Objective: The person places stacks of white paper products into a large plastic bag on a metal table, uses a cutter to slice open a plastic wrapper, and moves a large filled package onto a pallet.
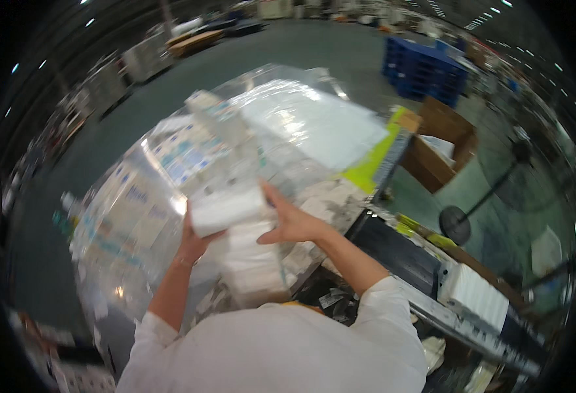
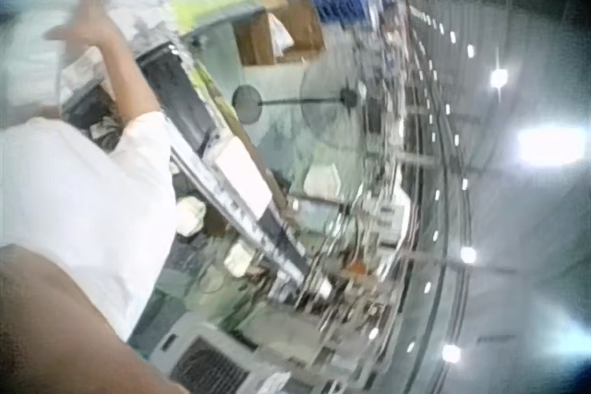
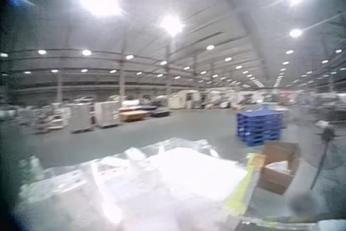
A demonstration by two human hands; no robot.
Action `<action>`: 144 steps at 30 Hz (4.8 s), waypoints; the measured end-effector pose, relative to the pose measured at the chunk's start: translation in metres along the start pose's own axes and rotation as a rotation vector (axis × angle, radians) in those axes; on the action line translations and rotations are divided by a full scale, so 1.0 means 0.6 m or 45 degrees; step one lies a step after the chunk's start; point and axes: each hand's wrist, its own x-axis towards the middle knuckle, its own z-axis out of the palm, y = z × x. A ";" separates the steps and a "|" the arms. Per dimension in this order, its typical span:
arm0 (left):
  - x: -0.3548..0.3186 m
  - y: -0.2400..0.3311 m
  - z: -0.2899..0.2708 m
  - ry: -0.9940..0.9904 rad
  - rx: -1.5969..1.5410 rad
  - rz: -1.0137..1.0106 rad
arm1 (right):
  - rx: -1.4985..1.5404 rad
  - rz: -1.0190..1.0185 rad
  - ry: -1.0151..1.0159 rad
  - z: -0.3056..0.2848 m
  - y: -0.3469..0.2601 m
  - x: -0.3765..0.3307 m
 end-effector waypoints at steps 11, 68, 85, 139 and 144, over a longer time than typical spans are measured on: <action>-0.027 0.011 -0.037 -0.411 0.010 -0.155 | 0.048 0.030 -0.122 0.006 -0.010 0.027; 0.025 0.059 0.008 0.172 -0.117 -0.071 | 0.046 0.203 0.491 0.043 -0.024 0.077; 0.073 0.093 -0.024 -0.010 0.227 -0.364 | -0.327 0.399 0.333 0.029 -0.068 0.118; -0.009 0.055 0.002 -0.101 -0.442 -0.382 | -0.504 0.128 0.439 0.039 -0.060 0.029; 0.018 0.118 -0.002 0.055 -0.482 -0.511 | -0.639 0.124 0.245 0.009 -0.084 0.070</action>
